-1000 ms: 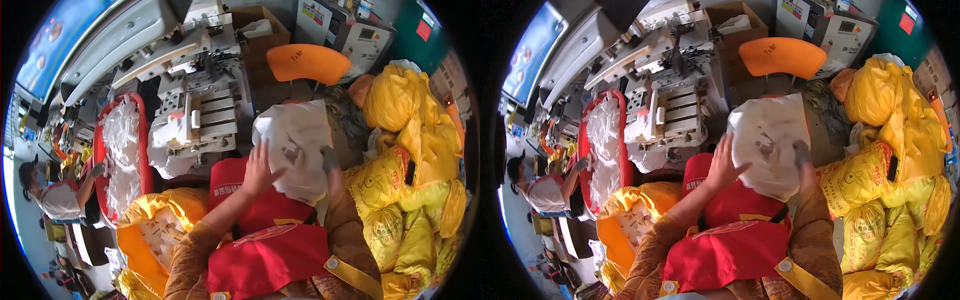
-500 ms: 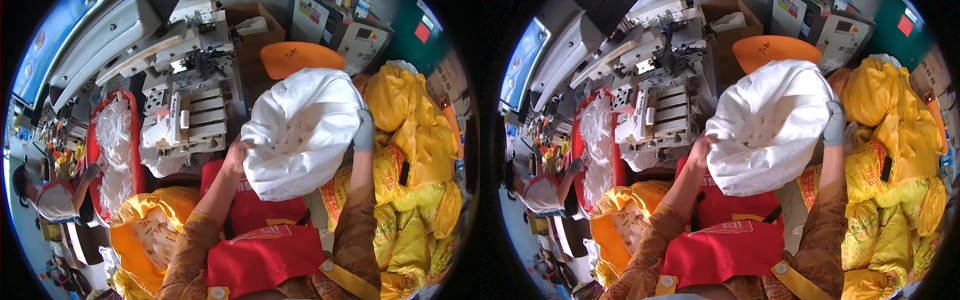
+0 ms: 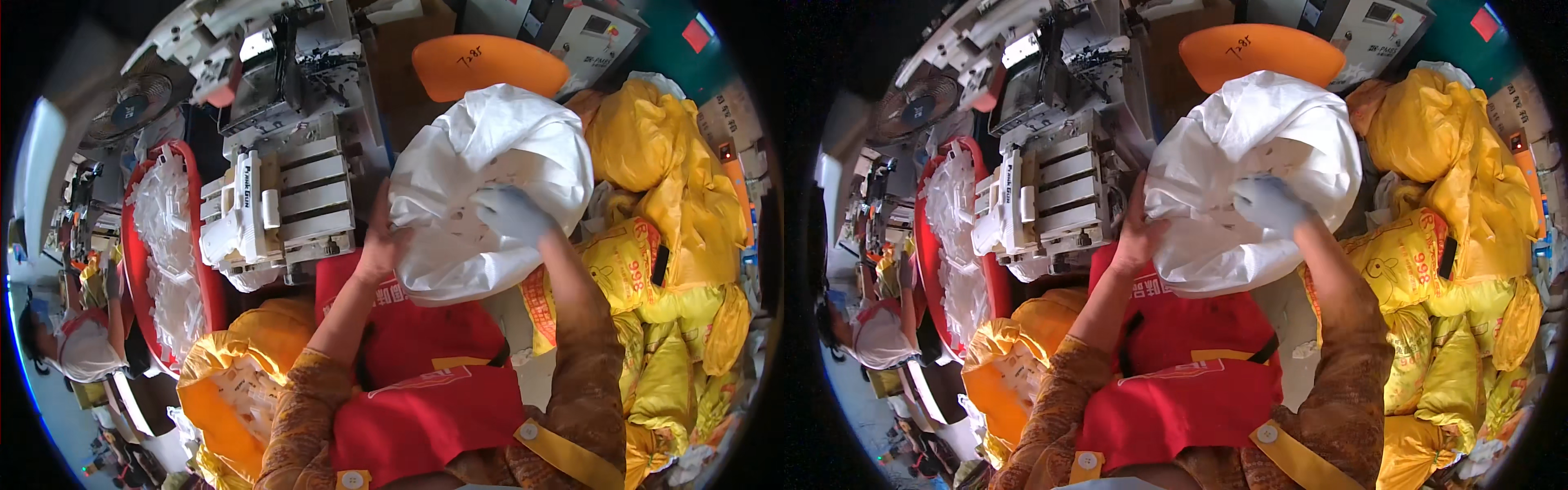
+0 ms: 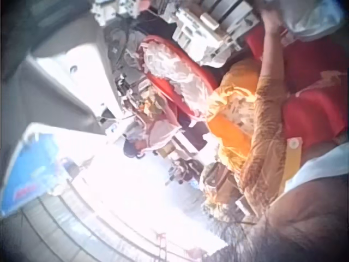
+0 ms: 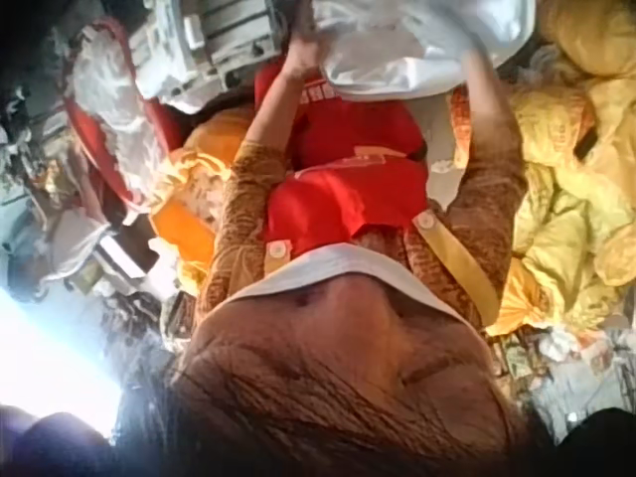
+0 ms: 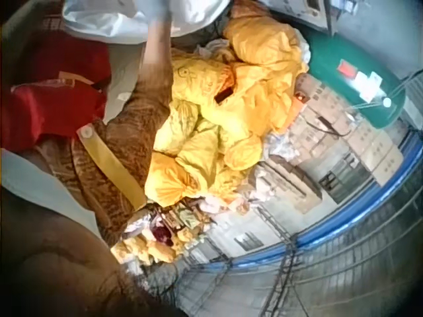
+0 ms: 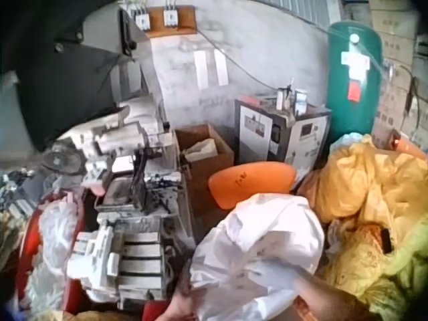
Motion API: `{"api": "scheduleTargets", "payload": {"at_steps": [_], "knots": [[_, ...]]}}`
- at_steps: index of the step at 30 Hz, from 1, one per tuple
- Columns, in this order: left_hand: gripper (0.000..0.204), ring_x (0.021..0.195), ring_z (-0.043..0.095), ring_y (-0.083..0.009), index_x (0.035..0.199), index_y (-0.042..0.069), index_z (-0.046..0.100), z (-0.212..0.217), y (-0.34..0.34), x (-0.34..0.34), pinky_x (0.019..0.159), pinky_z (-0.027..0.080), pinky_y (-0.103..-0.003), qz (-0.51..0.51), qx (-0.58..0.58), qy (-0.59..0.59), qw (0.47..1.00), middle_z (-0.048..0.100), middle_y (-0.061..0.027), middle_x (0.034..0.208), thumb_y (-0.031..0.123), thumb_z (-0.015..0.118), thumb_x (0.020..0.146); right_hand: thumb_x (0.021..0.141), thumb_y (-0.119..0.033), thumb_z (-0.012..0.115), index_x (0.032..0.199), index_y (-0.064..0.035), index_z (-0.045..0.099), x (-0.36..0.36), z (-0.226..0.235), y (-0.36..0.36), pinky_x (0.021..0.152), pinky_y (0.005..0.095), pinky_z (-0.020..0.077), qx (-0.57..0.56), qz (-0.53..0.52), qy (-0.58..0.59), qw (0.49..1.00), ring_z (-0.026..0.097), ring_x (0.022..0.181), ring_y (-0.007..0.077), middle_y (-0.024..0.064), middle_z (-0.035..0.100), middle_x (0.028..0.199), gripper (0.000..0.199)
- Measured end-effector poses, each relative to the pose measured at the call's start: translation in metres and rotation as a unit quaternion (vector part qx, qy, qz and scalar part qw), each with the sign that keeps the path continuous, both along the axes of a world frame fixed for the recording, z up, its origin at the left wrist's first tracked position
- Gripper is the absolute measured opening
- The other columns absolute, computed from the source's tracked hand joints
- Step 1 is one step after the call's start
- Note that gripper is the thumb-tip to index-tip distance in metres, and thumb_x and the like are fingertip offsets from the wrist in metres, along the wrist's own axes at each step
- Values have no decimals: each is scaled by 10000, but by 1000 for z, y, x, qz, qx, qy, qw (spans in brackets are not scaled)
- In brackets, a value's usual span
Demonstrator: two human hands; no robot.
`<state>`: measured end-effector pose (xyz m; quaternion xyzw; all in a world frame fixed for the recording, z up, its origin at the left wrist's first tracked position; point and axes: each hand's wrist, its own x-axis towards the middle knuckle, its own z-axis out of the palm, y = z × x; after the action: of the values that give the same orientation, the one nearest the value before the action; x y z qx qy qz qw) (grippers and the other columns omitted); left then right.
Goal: The person retrieves plastic toy guns from a bag, positions them one by one into a printing machine to be stamped, and deposits the printed toy guns into another bag.
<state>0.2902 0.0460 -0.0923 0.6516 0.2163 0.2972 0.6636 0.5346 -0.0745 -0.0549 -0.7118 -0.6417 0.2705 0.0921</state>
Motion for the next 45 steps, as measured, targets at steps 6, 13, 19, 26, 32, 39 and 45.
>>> {"api": "scheduleTargets", "payload": {"at_steps": [6, 13, 19, 26, 32, 39, 45], "knots": [[812, 1235, 430, -287, 1437, 42, 152, -3, -13, -13, 1001, 369, -340, 83, 103, 108, 985, 382, -201, 1369, -44, 553, 736, 784, -203, 545, 1093, -112, 618, 22, -162, 73, 878, 401, 471, -226, -155, -241, 931, 582, 1041, 312, 134, 601, 1147, 330], [734, 1103, 498, -368, 1378, 46, 276, 0, -23, -29, 897, 430, -427, 164, 315, 232, 906, 470, -210, 1275, -17, 581, 713, 774, -167, 552, 1084, -91, 615, -3, -157, 37, 873, 416, 466, -145, -189, -154, 959, 577, 1009, 342, 162, 577, 1161, 325], [597, 1101, 476, -321, 1276, -21, 436, 40, -77, -22, 925, 411, -397, -59, 320, 134, 936, 500, -182, 1234, 268, 650, 800, 703, -87, 671, 975, -113, 621, -66, 5, -60, 633, 427, 480, 328, -260, -171, 892, 590, 758, 312, 98, 570, 857, 278], [743, 1088, 545, -287, 1444, 67, 115, 67, -101, -19, 823, 521, -350, -56, -481, -7, 875, 506, -186, 1239, -92, 495, 824, 689, -151, 689, 1037, -111, 613, -179, 73, -116, 799, 382, 451, 300, -31, -10, 953, 543, 940, 271, 82, 526, 1052, 359], [594, 1117, 546, -305, 1311, 29, 417, 61, -80, -82, 946, 458, -419, -155, -496, -105, 848, 513, -182, 1258, -94, 565, 749, 761, -191, 638, 1256, -75, 505, -164, 76, -108, 956, 430, 392, 310, 7, -28, 950, 434, 1171, 373, 193, 400, 1323, 526], [564, 1062, 587, -256, 1267, 22, 453, 74, -72, -144, 918, 484, -382, -121, -555, -94, 818, 566, -93, 1201, -113, 548, 727, 715, -197, 717, 1140, -61, 596, -193, 75, -87, 949, 399, 427, 323, 138, 129, 928, 493, 1145, 357, 239, 435, 1296, 462], [498, 1024, 607, -233, 1239, 11, 493, 87, -61, -165, 912, 485, -353, -160, -542, -126, 815, 596, -103, 1147, -74, 576, 755, 696, -117, 696, 1100, -51, 608, -200, 88, -78, 867, 383, 465, 319, 160, 91, 930, 546, 1032, 335, 225, 475, 1239, 419]]}}
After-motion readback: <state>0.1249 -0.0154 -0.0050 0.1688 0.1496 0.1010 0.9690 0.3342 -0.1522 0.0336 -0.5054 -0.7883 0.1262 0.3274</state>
